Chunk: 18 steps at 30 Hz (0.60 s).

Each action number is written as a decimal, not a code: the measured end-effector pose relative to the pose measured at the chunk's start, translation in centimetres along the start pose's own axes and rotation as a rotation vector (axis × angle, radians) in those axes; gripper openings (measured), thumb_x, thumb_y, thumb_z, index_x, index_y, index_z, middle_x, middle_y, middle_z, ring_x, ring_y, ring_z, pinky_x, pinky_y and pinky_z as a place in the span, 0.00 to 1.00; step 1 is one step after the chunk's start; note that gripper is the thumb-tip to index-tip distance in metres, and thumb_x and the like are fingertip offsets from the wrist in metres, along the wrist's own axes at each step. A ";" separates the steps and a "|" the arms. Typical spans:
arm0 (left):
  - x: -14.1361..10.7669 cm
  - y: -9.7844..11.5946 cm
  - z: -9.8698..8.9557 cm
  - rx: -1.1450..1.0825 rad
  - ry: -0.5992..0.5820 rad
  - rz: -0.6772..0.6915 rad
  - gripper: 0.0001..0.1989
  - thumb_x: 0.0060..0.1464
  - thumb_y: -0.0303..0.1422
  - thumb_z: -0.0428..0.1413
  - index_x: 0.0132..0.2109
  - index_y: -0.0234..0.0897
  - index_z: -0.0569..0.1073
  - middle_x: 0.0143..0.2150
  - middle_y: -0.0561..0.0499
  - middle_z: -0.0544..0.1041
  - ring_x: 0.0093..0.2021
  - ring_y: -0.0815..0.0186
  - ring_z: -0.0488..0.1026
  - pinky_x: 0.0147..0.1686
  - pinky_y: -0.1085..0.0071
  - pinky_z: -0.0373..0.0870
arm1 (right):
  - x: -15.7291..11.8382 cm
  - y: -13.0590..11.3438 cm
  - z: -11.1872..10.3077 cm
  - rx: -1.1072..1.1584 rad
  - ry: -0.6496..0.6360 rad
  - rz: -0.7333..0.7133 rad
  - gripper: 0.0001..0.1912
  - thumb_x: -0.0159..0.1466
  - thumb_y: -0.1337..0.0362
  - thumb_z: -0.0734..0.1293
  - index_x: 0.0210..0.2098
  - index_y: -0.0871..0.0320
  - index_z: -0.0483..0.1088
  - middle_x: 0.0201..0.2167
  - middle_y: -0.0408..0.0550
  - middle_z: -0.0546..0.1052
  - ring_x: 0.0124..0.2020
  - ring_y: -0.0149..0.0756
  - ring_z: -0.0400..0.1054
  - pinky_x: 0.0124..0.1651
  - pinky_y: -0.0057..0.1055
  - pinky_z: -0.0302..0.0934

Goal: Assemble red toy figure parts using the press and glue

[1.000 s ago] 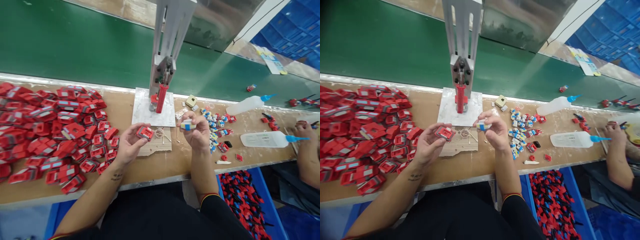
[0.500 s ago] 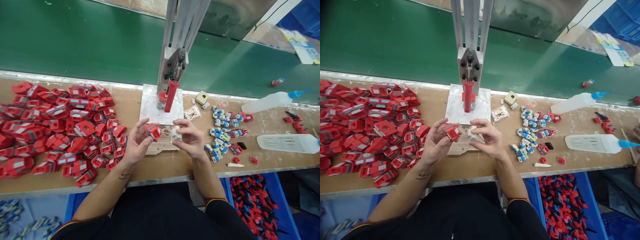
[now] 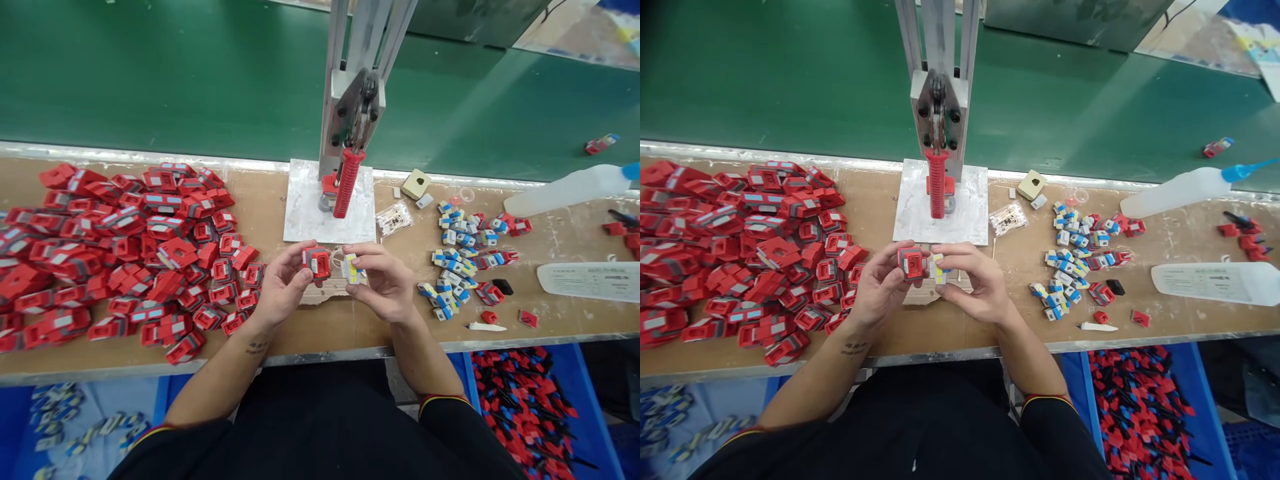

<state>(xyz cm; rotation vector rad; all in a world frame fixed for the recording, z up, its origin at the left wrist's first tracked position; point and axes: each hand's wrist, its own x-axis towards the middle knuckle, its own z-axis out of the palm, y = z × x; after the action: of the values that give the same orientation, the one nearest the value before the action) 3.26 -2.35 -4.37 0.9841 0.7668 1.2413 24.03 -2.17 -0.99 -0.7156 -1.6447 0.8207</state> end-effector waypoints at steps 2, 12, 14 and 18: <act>-0.1 -0.3 -0.2 0.024 -0.007 0.004 0.26 0.59 0.50 0.71 0.59 0.44 0.81 0.46 0.45 0.88 0.35 0.64 0.84 0.29 0.72 0.80 | 0.0 -0.1 0.3 -0.093 -0.005 -0.038 0.19 0.67 0.65 0.76 0.56 0.43 0.78 0.55 0.49 0.86 0.53 0.45 0.83 0.54 0.46 0.80; -0.2 0.0 0.4 0.047 0.011 0.029 0.22 0.59 0.44 0.72 0.57 0.43 0.80 0.44 0.46 0.88 0.39 0.63 0.85 0.35 0.72 0.81 | 0.4 -0.2 0.6 -0.342 -0.095 -0.162 0.25 0.68 0.70 0.76 0.63 0.47 0.77 0.52 0.53 0.87 0.50 0.44 0.82 0.52 0.45 0.80; -0.3 0.3 0.5 0.046 0.039 0.059 0.16 0.61 0.41 0.72 0.52 0.42 0.80 0.43 0.47 0.88 0.39 0.64 0.86 0.36 0.74 0.81 | 0.3 -0.2 0.7 -0.396 -0.097 -0.181 0.22 0.69 0.70 0.75 0.60 0.49 0.78 0.51 0.53 0.87 0.48 0.43 0.82 0.50 0.44 0.80; -0.8 -0.1 0.3 0.143 0.097 0.154 0.26 0.50 0.44 0.78 0.52 0.39 0.82 0.49 0.43 0.88 0.47 0.58 0.87 0.46 0.68 0.84 | -0.3 -0.1 1.8 -0.560 -0.039 -0.246 0.20 0.68 0.72 0.75 0.58 0.53 0.79 0.50 0.56 0.87 0.48 0.44 0.80 0.48 0.43 0.81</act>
<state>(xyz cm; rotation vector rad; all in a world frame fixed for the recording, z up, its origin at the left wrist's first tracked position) 3.40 -3.15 -4.39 1.1223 0.8779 1.3899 22.32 -2.72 -1.38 -0.8562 -1.9735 0.1910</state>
